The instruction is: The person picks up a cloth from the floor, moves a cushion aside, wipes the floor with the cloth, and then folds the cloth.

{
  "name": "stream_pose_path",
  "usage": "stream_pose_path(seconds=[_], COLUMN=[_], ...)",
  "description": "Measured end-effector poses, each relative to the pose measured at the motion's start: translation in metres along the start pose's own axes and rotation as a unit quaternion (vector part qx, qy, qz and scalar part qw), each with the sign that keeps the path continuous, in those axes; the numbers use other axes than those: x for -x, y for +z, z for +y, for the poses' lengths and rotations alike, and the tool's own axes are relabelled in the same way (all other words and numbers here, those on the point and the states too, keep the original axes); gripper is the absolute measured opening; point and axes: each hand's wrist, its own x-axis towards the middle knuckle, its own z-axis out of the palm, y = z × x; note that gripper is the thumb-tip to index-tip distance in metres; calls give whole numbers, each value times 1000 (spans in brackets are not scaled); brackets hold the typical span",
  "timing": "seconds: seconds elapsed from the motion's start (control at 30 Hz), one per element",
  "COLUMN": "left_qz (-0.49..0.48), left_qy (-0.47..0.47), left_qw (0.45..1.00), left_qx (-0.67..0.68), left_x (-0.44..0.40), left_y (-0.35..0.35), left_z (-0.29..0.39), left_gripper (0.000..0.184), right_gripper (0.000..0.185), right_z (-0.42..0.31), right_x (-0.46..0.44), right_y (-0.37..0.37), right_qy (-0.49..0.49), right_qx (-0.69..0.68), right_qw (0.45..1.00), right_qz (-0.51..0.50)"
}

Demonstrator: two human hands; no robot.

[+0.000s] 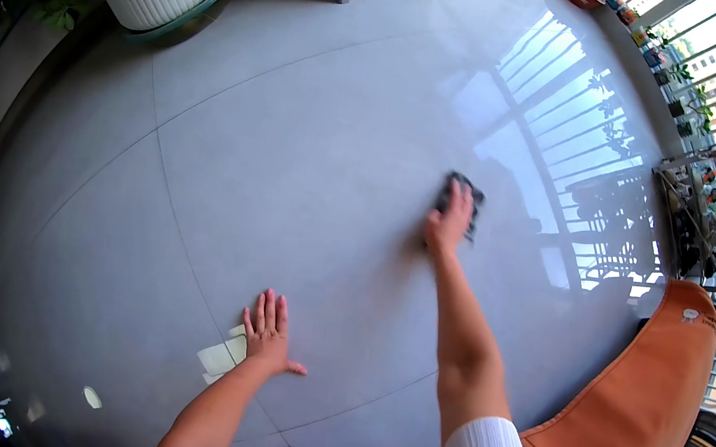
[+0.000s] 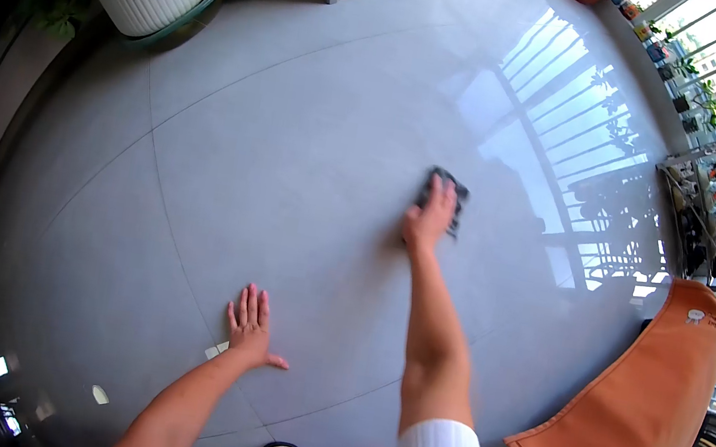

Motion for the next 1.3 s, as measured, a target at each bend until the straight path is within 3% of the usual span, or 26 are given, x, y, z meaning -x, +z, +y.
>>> stream_pose_path(seconds=[0.03, 0.1, 0.2, 0.23, 0.27, 0.33, 0.4, 0.43, 0.5, 0.63, 0.7, 0.77, 0.83, 0.93, 0.97, 1.03, 1.1, 1.17, 1.3], left_qz=[-3, 4, 11, 5, 0, -2, 5, 8, 20, 42, 40, 44, 41, 48, 50, 49, 50, 62, 74], left_qy=[-1, 1, -2, -8, -14, -8, -4, -1, 10, 28, 24, 8, 0, 10, 11, 15, 14, 20, 11], left_qw=[1000, 1000, 1000, 1000, 1000, 1000, 1000, 1000, 999, 998, 998, 999, 999, 998, 998, 998, 998, 997, 997], left_qx=[-2, 2, -1, 0, 1, 10, 17, 18, 28, 43, 33, 28, 29, 43, 42, 38, 39, 43, 36], left_x=[0, -3, 1, 2, 3, 4, 0, 0, 0, 1, 2, -2, 1, 1, 0, 3, 2, 2, 4], left_y=[1, 2, 1, -3, -6, -7, -7, -4, 4, 9, 5, 7, 6, 5, 5, 1, 3, 7, 7], left_z=[-2, 1, -3, -1, 1, 2, -1, -2, -4, -11, -7, -3, -4, -5, -5, -5, -4, -7, -3], left_gripper=[163, 162, 160, 159, 157, 157, 158, 158, 159, 159, 159, 160, 160, 161, 161, 161, 163, 163, 163], right_gripper=[68, 64, 68, 68, 67, 62, 65, 68, 70, 65, 64, 63, 61, 60, 62, 66, 70, 72, 69], right_z=[-15, -60, -112, -118, -101, -49, 2, -9, -16, -109, -143, -152, -126, -19, 19, -12, -34, -58, -98], right_x=[-7, 13, 97, 102, 102, 81, 24, 1, -36, 1, 70, 124, 135, 120, 100, 65, 60, 94, 226], right_y=[29, 72, 35, 3, -17, -16, 3, 11, 68, 134, 108, 30, -34, -85, -81, -74, -26, -16, -95], right_qy=[-52, -190, -248, -239, -234, -227, -171, -32, 7, -255, -290, -286, -263, -236, -222, -37, -4, -137, -241], right_qx=[-27, -124, -201, -147, -147, -111, -57, -16, 31, -161, -205, -210, -179, -24, -59, 14, 57, -29, -112], right_qw=[998, 961, 893, 854, 848, 913, 976, 996, 999, 936, 880, 834, 812, 900, 935, 990, 997, 981, 883], right_qz=[-17, -156, -318, -437, -453, -320, -124, -78, -39, -182, -315, -423, -490, -365, -272, -133, -45, -132, -387])
